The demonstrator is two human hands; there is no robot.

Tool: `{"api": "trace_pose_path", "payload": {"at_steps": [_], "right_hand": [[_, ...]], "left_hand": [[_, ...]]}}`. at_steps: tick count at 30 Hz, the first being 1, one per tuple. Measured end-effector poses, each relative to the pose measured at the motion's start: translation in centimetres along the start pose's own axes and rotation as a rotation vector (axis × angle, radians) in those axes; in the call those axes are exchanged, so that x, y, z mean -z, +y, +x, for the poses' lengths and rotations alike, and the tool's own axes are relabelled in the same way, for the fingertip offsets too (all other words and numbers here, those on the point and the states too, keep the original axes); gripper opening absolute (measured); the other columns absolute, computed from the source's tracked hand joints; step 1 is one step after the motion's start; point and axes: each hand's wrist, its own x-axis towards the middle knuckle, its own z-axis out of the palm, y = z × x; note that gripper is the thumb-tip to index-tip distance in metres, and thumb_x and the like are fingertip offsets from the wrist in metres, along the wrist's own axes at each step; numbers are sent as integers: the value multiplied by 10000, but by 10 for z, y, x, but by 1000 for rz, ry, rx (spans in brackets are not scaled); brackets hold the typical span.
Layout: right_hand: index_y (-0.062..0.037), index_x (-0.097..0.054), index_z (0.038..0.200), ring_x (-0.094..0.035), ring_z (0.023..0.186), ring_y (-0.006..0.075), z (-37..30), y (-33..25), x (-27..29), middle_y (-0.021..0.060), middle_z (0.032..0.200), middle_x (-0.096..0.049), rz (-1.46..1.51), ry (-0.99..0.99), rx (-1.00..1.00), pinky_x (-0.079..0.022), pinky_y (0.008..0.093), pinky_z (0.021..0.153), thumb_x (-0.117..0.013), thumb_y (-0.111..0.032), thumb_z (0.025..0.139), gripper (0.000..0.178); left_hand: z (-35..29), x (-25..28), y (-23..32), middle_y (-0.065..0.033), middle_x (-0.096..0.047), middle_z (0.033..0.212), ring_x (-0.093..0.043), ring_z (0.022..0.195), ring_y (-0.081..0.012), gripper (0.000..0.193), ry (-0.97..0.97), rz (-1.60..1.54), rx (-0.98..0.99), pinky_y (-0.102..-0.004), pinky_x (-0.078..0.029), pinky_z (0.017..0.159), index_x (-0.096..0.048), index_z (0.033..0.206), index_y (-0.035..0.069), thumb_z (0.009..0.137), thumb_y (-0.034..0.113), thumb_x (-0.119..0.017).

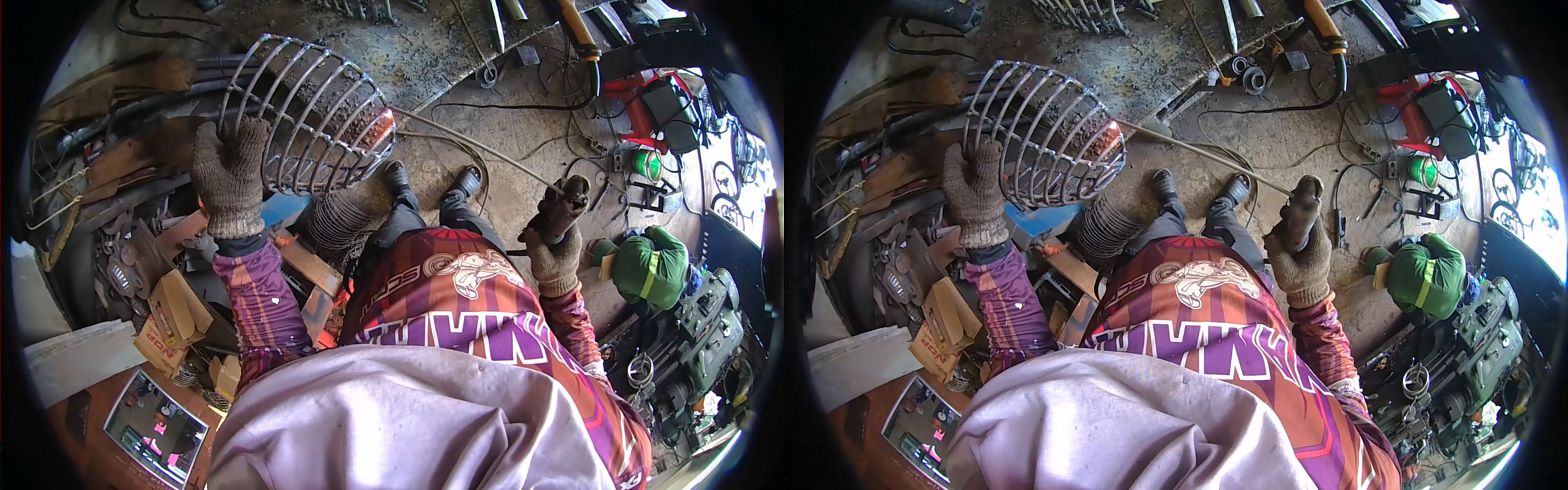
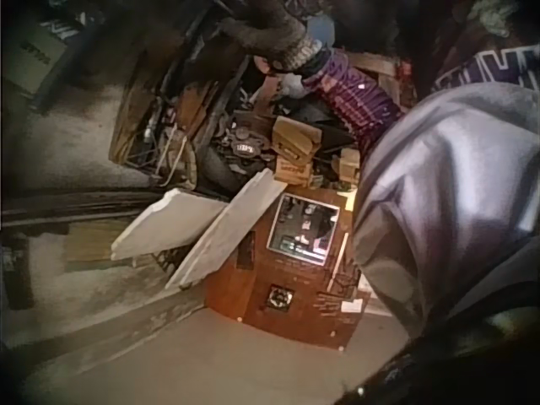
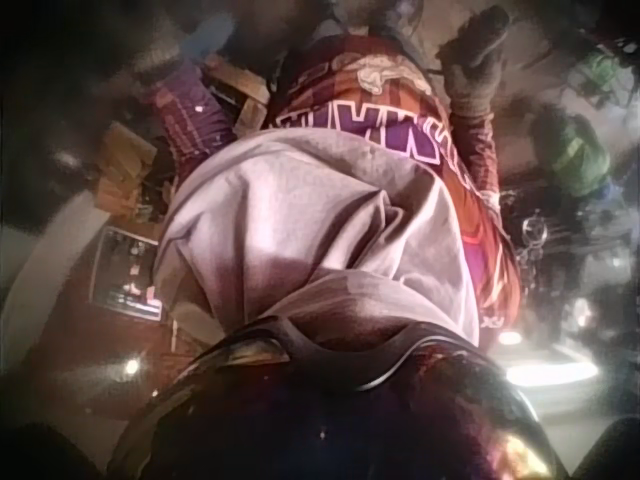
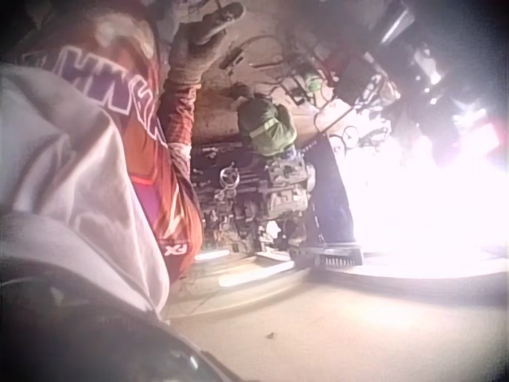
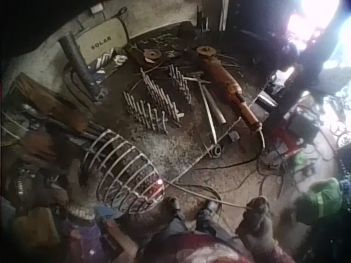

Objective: The person performs welding on a metal wire cage structure using a welding tool, then uses a hammer to strike the welded joints on a workbench.

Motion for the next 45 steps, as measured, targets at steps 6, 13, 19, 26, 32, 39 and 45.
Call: {"api": "trace_pose_path", "payload": {"at_steps": [6,13,19,26,32,39,45], "right_hand": [[-9,-467,1406,-630,746,198,0,0,2,114,979,-647,-187,-46,105,-524,321,700,-672,-36,788,651],[15,-453,1422,-625,928,247,2,-12,4,142,1105,-629,-439,-2,343,-500,352,826,-668,-10,794,663],[41,-563,1206,-583,829,166,0,-4,-2,68,971,-628,-53,-12,119,-489,321,748,-682,-7,803,422],[-2,-568,1260,-595,855,71,-1,3,-8,20,995,-610,82,36,137,-508,274,743,-695,-2,862,418],[7,-575,1271,-625,831,98,1,23,6,37,1045,-646,-266,14,13,-526,277,702,-670,-48,901,386],[-6,-576,1277,-660,862,124,1,-10,-5,47,1067,-660,82,41,26,-553,292,729,-674,-8,875,414],[-19,-588,1267,-669,874,132,4,-11,-8,53,1069,-668,64,25,-45,-556,297,758,-707,-22,840,444]], "left_hand": [[10,20,-22,-72,-687,987,-650,909,-187,370,-18,61,5,-340,-524,826,-624,1135,7,933,297,-736],[11,21,-30,-93,-657,1070,-631,979,-210,361,-25,9,0,-367,-525,871,-600,1176,7,966,291,-675],[11,19,-35,-111,-631,1141,-615,1039,-231,356,-35,12,-2,-391,-525,909,-580,1212,7,994,285,-622],[10,18,-30,-132,-601,1223,-596,1109,-254,355,-58,-2,-2,-418,-526,955,-557,1254,6,1027,279,-561],[12,14,-55,-150,-576,1294,-580,1169,-274,357,-92,-80,16,-441,-526,993,-537,1290,6,1056,274,-508],[17,12,-52,-149,-647,1198,-636,1105,-280,282,-232,-1247,305,-453,-581,958,-596,1178,11,1068,254,-505],[12,16,-68,-116,-653,1129,-639,1036,-244,167,-92,-796,123,-432,-580,942,-593,1135,18,1007,123,-617]]}}
